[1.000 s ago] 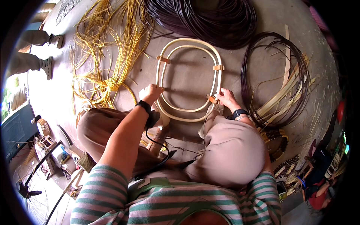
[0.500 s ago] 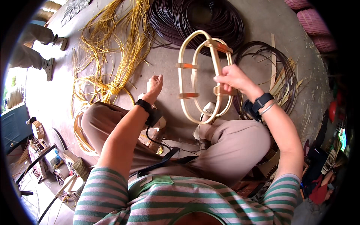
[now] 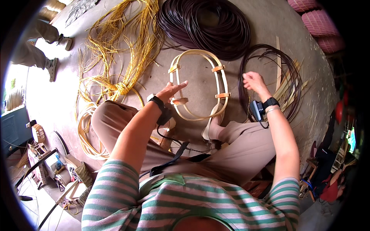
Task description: The person assembles a rattan structure by wrapping thin strips around thicker curved frames and securing them with ties while using a small wooden spacer block.
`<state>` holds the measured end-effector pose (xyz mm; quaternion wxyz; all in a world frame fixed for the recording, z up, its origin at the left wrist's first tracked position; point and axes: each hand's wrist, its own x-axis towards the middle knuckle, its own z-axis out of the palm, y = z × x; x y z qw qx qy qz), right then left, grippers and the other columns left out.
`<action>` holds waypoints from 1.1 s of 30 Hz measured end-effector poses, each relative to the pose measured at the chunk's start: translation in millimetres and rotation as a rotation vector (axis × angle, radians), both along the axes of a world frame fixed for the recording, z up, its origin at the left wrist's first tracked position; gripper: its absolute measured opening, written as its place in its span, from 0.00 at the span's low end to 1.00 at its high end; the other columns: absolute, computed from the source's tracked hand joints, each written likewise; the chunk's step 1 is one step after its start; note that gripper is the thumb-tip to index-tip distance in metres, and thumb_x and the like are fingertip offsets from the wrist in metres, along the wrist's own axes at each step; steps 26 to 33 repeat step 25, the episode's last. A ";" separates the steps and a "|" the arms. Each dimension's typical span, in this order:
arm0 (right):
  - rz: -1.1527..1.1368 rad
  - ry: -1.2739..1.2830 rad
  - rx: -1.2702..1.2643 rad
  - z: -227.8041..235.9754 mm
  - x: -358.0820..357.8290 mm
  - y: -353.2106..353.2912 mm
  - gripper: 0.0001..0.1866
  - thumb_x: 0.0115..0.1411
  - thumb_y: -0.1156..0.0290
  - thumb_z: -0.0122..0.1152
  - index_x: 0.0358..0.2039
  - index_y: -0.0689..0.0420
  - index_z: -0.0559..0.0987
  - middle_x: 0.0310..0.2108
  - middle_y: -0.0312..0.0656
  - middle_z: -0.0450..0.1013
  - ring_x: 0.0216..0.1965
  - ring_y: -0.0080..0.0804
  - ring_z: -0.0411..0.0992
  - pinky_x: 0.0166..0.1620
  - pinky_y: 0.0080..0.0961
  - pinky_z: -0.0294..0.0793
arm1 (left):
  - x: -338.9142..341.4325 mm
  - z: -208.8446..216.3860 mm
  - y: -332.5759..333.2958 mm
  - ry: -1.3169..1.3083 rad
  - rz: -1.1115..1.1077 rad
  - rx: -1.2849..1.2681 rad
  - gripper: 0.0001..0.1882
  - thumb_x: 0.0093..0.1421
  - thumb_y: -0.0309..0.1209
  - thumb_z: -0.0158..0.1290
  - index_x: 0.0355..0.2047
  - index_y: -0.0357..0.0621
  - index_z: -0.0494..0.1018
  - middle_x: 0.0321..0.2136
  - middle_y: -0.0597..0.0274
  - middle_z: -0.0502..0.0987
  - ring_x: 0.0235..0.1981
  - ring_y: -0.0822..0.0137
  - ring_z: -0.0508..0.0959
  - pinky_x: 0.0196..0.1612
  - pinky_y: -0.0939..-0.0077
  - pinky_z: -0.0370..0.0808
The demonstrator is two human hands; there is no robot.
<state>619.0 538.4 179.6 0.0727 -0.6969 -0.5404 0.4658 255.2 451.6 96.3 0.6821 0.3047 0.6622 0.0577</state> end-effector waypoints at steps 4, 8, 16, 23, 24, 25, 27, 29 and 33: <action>0.066 -0.377 -0.051 -29.0 38.6 19.6 0.15 0.59 0.59 0.54 0.34 0.59 0.74 0.23 0.35 0.71 0.19 0.19 0.69 0.21 0.17 0.70 | -4.3 -82.5 -3.6 0.299 -0.025 0.074 0.41 0.46 0.49 0.58 0.53 0.39 0.53 0.34 0.48 0.70 0.31 0.53 0.74 0.22 0.62 0.72; 0.098 -0.276 -0.237 -35.7 68.8 25.7 0.15 0.59 0.58 0.53 0.35 0.57 0.73 0.25 0.34 0.70 0.18 0.19 0.69 0.21 0.15 0.69 | 3.5 -98.0 -25.0 0.460 -0.026 0.136 0.36 0.47 0.42 0.57 0.51 0.41 0.54 0.28 0.52 0.72 0.23 0.58 0.74 0.16 0.66 0.72; 0.068 -0.140 -0.193 86.9 94.5 24.0 0.14 0.60 0.58 0.51 0.35 0.57 0.72 0.27 0.34 0.68 0.23 0.20 0.69 0.23 0.13 0.70 | 17.3 -105.3 -21.7 0.370 -0.051 -0.094 0.20 0.50 0.26 0.50 0.44 0.36 0.60 0.34 0.43 0.74 0.31 0.51 0.79 0.21 0.63 0.77; -0.162 0.597 -0.168 223.4 -32.3 -21.1 0.19 0.63 0.58 0.46 0.43 0.63 0.72 0.34 0.38 0.72 0.30 0.20 0.70 0.31 0.12 0.70 | 5.7 -113.6 -16.1 0.486 -0.012 -0.021 0.18 0.51 0.27 0.47 0.44 0.38 0.61 0.33 0.47 0.75 0.32 0.54 0.79 0.25 0.68 0.79; -0.221 0.714 -0.198 218.0 -54.9 -23.1 0.20 0.63 0.58 0.45 0.45 0.61 0.71 0.35 0.37 0.72 0.33 0.20 0.70 0.35 0.12 0.70 | 5.5 -111.1 -13.6 0.427 -0.003 -0.042 0.19 0.52 0.27 0.47 0.45 0.39 0.61 0.35 0.46 0.75 0.34 0.54 0.79 0.30 0.67 0.78; -0.232 0.635 0.014 204.8 -88.2 -32.7 0.20 0.63 0.58 0.46 0.46 0.62 0.70 0.37 0.40 0.72 0.32 0.20 0.70 0.35 0.12 0.69 | 7.6 -109.4 -13.7 0.358 0.005 -0.069 0.19 0.52 0.28 0.47 0.45 0.41 0.61 0.37 0.45 0.74 0.35 0.53 0.78 0.34 0.65 0.78; -0.232 0.635 0.014 204.8 -88.2 -32.7 0.20 0.63 0.58 0.46 0.46 0.62 0.70 0.37 0.40 0.72 0.32 0.20 0.70 0.35 0.12 0.69 | 7.6 -109.4 -13.7 0.358 0.005 -0.069 0.19 0.52 0.28 0.47 0.45 0.41 0.61 0.37 0.45 0.74 0.35 0.53 0.78 0.34 0.65 0.78; -0.232 0.635 0.014 204.8 -88.2 -32.7 0.20 0.63 0.58 0.46 0.46 0.62 0.70 0.37 0.40 0.72 0.32 0.20 0.70 0.35 0.12 0.69 | 7.6 -109.4 -13.7 0.358 0.005 -0.069 0.19 0.52 0.28 0.47 0.45 0.41 0.61 0.37 0.45 0.74 0.35 0.53 0.78 0.34 0.65 0.78; -0.232 0.635 0.014 204.8 -88.2 -32.7 0.20 0.63 0.58 0.46 0.46 0.62 0.70 0.37 0.40 0.72 0.32 0.20 0.70 0.35 0.12 0.69 | 7.6 -109.4 -13.7 0.358 0.005 -0.069 0.19 0.52 0.28 0.47 0.45 0.41 0.61 0.37 0.45 0.74 0.35 0.53 0.78 0.34 0.65 0.78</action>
